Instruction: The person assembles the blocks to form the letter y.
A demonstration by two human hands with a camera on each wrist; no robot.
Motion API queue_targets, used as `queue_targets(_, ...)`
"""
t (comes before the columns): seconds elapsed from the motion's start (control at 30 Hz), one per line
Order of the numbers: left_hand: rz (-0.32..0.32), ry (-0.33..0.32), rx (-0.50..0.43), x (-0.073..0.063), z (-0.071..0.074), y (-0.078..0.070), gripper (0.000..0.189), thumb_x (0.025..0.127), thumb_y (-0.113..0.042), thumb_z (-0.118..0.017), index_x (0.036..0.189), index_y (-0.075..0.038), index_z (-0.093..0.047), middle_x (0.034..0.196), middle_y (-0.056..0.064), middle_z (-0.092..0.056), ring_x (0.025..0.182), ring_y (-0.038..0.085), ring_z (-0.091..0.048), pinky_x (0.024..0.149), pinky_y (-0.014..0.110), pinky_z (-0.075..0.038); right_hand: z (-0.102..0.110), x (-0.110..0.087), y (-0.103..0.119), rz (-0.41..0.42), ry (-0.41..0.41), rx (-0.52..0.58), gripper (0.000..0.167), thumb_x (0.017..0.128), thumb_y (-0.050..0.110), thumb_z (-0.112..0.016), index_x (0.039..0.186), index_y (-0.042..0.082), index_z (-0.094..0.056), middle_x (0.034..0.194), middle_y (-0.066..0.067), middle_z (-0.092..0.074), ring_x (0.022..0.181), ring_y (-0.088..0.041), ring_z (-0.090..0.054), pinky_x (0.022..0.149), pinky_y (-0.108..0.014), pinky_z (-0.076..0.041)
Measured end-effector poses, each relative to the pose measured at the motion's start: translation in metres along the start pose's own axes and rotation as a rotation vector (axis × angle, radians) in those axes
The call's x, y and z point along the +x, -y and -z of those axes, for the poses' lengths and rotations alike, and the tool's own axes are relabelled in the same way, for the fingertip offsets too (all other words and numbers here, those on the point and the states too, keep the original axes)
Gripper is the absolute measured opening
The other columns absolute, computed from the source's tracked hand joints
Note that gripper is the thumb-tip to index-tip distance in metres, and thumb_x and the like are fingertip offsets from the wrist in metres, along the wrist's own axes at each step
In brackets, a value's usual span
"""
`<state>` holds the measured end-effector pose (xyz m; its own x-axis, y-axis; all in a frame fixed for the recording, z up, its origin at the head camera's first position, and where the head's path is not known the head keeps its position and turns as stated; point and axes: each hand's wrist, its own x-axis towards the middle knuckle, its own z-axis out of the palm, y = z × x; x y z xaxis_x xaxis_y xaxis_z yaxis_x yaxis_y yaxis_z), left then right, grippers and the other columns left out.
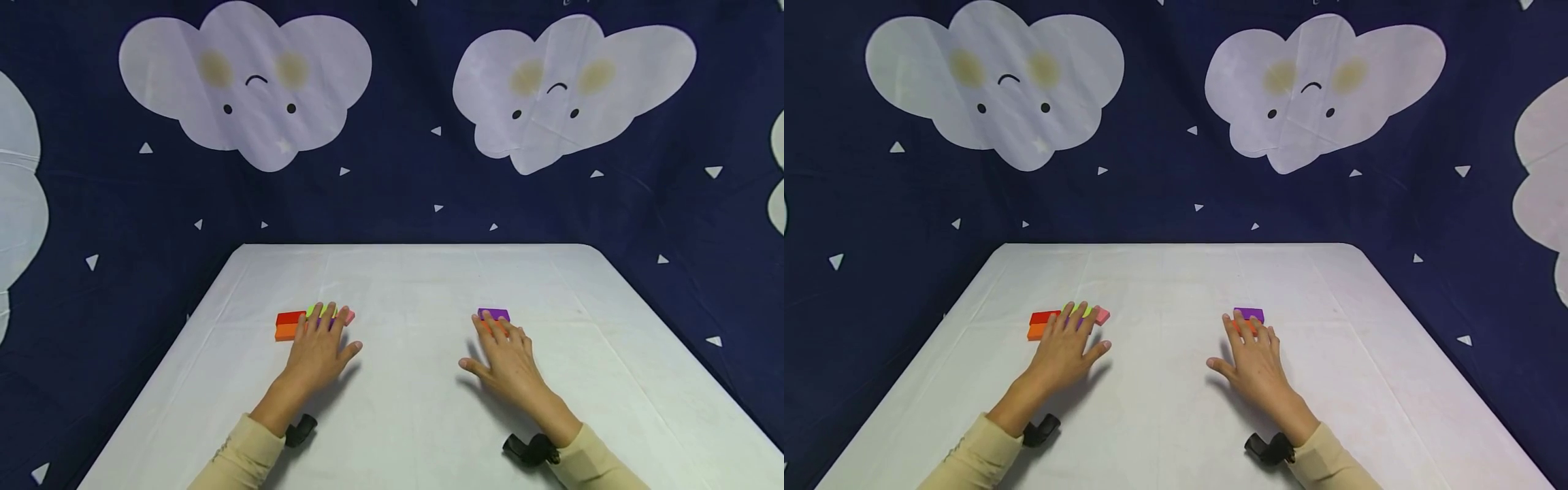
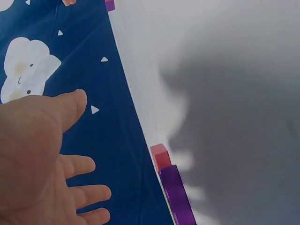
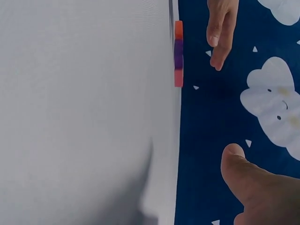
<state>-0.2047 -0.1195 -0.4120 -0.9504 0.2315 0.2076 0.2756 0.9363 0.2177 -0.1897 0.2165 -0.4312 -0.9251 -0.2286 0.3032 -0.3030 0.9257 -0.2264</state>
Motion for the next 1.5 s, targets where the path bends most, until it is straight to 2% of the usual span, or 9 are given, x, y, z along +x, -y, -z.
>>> queue_targets(0.3, -0.016, 0.002, -0.024, 0.006, -0.002, 0.007, 0.070, 0.088, -0.045, -0.059, 0.145, -0.010, -0.036, 0.149, 0.019, -0.037, 0.140, 0.040, -0.026, 0.113, 0.059, -0.017, -0.002, 0.001, -0.008, -0.006, -0.024, 0.060, 0.079, 0.078, 0.044, -0.072, 0.142, 0.008, -0.041, 0.147, -0.020, -0.039, 0.125, -0.044, -0.037, 0.099, -0.058, -0.025)
queue_targets(0.57, -0.023, -0.039, -0.058, 0.011, -0.003, 0.013, 0.070, 0.086, -0.041, -0.064, 0.143, -0.009, -0.039, 0.146, 0.019, -0.040, 0.138, 0.040, -0.029, 0.112, 0.056, -0.021, -0.002, 0.005, -0.016, -0.028, -0.048, 0.080, 0.075, 0.078, 0.041, -0.073, 0.139, 0.007, -0.045, 0.138, -0.022, -0.048, 0.119, -0.046, -0.042, 0.096, -0.059, -0.029)
queue_targets(0.73, -0.027, -0.060, -0.080, 0.013, -0.002, 0.016, 0.069, 0.084, -0.040, -0.066, 0.141, -0.008, -0.042, 0.144, 0.019, -0.043, 0.135, 0.040, -0.033, 0.110, 0.057, -0.025, -0.002, 0.007, -0.022, -0.038, -0.068, 0.095, 0.068, 0.079, 0.038, -0.073, 0.134, 0.005, -0.050, 0.133, -0.021, -0.052, 0.112, -0.043, -0.046, 0.089, -0.055, -0.032)
queue_targets(1.0, -0.035, -0.060, -0.126, 0.016, 0.000, 0.021, 0.067, 0.084, -0.037, -0.068, 0.139, -0.008, -0.045, 0.140, 0.019, -0.047, 0.132, 0.040, -0.038, 0.107, 0.058, -0.029, -0.001, 0.012, -0.032, -0.067, -0.092, 0.138, 0.061, 0.078, 0.034, -0.074, 0.127, 0.004, -0.055, 0.125, -0.020, -0.058, 0.105, -0.042, -0.048, 0.082, -0.051, -0.033)
queue_targets(1.3, -0.041, -0.089, -0.134, 0.019, 0.000, 0.025, 0.062, 0.082, -0.035, -0.070, 0.134, -0.007, -0.051, 0.133, 0.017, -0.054, 0.126, 0.037, -0.044, 0.105, 0.053, -0.034, 0.002, 0.014, -0.042, -0.119, -0.064, 0.225, 0.056, 0.080, 0.030, -0.073, 0.127, 0.003, -0.056, 0.122, -0.022, -0.058, 0.104, -0.040, -0.046, 0.084, -0.049, -0.029)
queue_targets(1.5, -0.055, -0.113, -0.150, 0.022, -0.001, 0.029, 0.058, 0.082, -0.034, -0.070, 0.131, -0.008, -0.054, 0.128, 0.015, -0.057, 0.122, 0.035, -0.048, 0.104, 0.049, -0.037, 0.002, 0.016, -0.048, -0.153, -0.048, 0.242, 0.056, 0.080, 0.030, -0.072, 0.128, 0.005, -0.056, 0.122, -0.023, -0.058, 0.103, -0.039, -0.046, 0.083, -0.048, -0.030)
